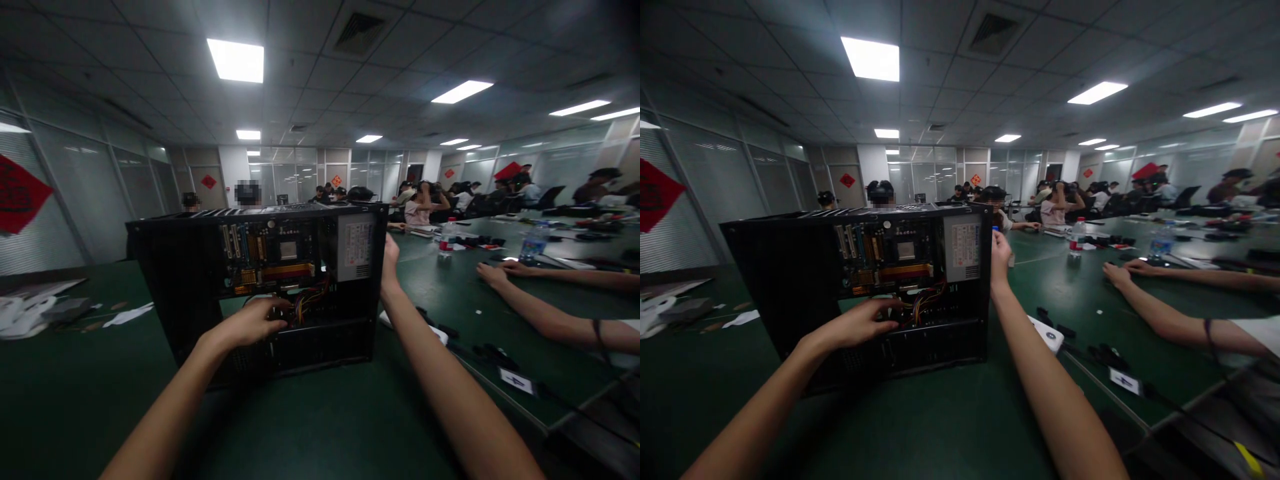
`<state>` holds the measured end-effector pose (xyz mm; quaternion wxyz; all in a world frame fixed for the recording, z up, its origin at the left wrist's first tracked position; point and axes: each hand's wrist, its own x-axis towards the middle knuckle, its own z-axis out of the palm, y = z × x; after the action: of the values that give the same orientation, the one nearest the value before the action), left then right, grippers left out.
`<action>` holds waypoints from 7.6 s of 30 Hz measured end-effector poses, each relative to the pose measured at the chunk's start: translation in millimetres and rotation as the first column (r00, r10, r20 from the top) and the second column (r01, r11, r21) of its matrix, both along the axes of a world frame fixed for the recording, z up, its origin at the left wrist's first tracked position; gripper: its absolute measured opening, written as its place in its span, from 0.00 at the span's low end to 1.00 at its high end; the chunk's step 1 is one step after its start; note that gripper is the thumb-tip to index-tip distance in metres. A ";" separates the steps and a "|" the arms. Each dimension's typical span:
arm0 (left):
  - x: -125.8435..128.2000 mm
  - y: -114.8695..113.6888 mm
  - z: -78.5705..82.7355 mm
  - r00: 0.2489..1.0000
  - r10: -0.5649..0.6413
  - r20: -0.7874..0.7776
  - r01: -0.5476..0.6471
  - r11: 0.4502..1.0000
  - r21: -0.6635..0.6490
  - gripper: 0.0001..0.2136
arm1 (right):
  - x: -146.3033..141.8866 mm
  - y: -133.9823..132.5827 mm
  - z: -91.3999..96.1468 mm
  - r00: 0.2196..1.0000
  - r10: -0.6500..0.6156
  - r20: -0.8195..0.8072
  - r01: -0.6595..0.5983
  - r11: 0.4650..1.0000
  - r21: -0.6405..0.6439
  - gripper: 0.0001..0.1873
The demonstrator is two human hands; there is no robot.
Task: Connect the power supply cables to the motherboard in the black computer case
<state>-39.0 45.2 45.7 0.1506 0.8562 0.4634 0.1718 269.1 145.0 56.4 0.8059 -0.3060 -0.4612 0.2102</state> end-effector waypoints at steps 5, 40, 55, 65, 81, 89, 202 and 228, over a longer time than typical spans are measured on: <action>5.2 14.9 9.1 0.996 -0.081 -0.028 0.077 0.989 -0.128 0.14 | -5.3 -64.9 62.8 0.962 -0.259 -0.083 0.271 0.890 0.368 0.13; -5.6 -42.8 72.1 0.869 -0.030 0.493 -0.029 0.993 0.112 0.18 | -91.9 -112.2 45.8 0.581 0.720 0.380 -0.682 0.686 -0.256 0.16; 28.9 -46.5 57.7 0.788 -0.118 0.605 -0.144 0.919 0.367 0.24 | -94.1 -116.3 44.8 0.680 0.607 0.410 -0.600 0.783 -0.163 0.19; 38.6 -36.2 42.9 0.706 -0.164 0.689 -0.272 0.836 0.477 0.18 | -99.5 -109.8 38.1 0.739 0.496 0.456 -0.527 0.847 -0.067 0.19; 22.7 -15.9 37.1 0.737 -0.131 0.663 -0.256 0.854 0.453 0.14 | -99.1 -84.2 18.1 0.417 -0.282 0.864 -0.133 0.922 0.364 0.27; 4.7 11.5 22.1 0.926 -0.124 0.356 -0.075 0.865 0.496 0.14 | -108.9 -83.5 9.9 -0.034 -0.102 0.994 0.166 0.980 0.106 0.22; 14.2 65.3 -12.2 0.856 0.298 -0.421 -0.125 0.912 0.391 0.16 | -118.0 -22.1 -32.8 -0.236 -0.027 0.971 0.081 0.996 0.047 0.14; 4.3 81.6 -27.7 0.953 0.236 -0.187 -0.143 0.901 0.409 0.14 | -126.3 -14.8 -32.8 -0.270 0.017 0.963 0.168 0.985 0.029 0.17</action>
<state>-34.7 126.8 18.0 -0.0962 0.8336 0.5156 0.1733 142.8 130.2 23.6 0.1134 -0.4270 -0.8861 -0.1404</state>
